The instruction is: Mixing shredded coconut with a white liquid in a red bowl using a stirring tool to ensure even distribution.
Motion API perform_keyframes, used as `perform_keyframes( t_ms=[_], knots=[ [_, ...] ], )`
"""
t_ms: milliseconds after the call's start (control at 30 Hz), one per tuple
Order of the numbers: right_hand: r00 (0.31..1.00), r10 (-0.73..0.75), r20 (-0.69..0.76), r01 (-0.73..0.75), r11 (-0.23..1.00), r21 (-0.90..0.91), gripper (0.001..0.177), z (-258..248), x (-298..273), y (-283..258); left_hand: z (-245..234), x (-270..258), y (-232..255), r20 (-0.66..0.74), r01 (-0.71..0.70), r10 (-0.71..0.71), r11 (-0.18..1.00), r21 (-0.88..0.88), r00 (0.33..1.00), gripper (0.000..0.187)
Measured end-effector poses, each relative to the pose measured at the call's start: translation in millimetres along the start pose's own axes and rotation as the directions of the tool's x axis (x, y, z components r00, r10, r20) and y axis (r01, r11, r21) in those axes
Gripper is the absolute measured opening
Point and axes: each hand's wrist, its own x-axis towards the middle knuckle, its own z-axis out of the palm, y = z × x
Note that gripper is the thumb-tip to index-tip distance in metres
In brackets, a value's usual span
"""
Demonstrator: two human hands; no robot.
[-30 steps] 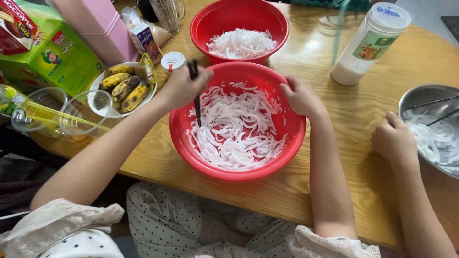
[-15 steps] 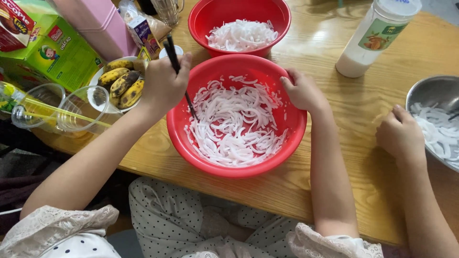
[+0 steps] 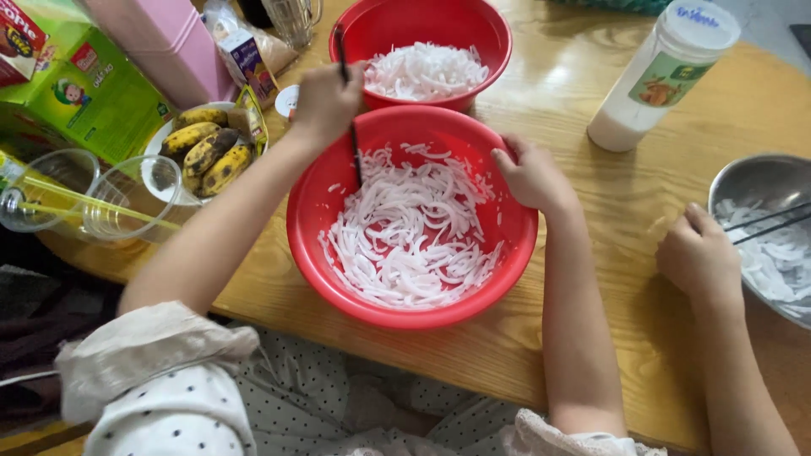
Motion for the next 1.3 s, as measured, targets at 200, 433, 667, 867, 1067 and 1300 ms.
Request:
perform_keyframes(
  t_ms=[200,433,667,867,1067,1300],
  knots=[
    [0.998,-0.061,-0.020,0.060,0.997,-0.050,0.046,3.6,10.0,11.7,72.2,45.7,51.5,0.160,-0.136,0.128,0.990,0.040,0.979,0.044],
    [0.993,-0.115,-0.041,0.111,0.991,-0.076,0.032,10.3,27.6,33.6,91.7,6.3,111.1,0.378,-0.641,0.620,0.763,-0.085,0.688,0.044],
    [1.000,-0.025,0.002,0.025,1.000,-0.007,0.044,1.6,1.7,4.2,-6.2,-27.5,87.3,0.201,-0.484,0.460,0.870,0.095,0.865,0.042],
    [0.999,0.028,0.026,-0.028,1.000,0.009,0.045,-2.5,-10.0,-8.2,-23.4,-18.8,39.5,-0.038,-0.116,0.135,0.941,0.318,0.990,0.055],
    [0.999,-0.047,-0.011,0.047,0.998,-0.035,0.045,1.8,2.0,4.7,17.4,24.9,34.0,-0.196,-0.180,0.241,0.942,0.284,0.951,0.046],
    [0.999,-0.037,0.003,0.037,0.999,-0.013,0.045,-0.8,-1.4,0.3,60.6,53.2,35.7,-0.286,-0.175,0.240,0.956,0.234,0.928,0.031]
  ],
)
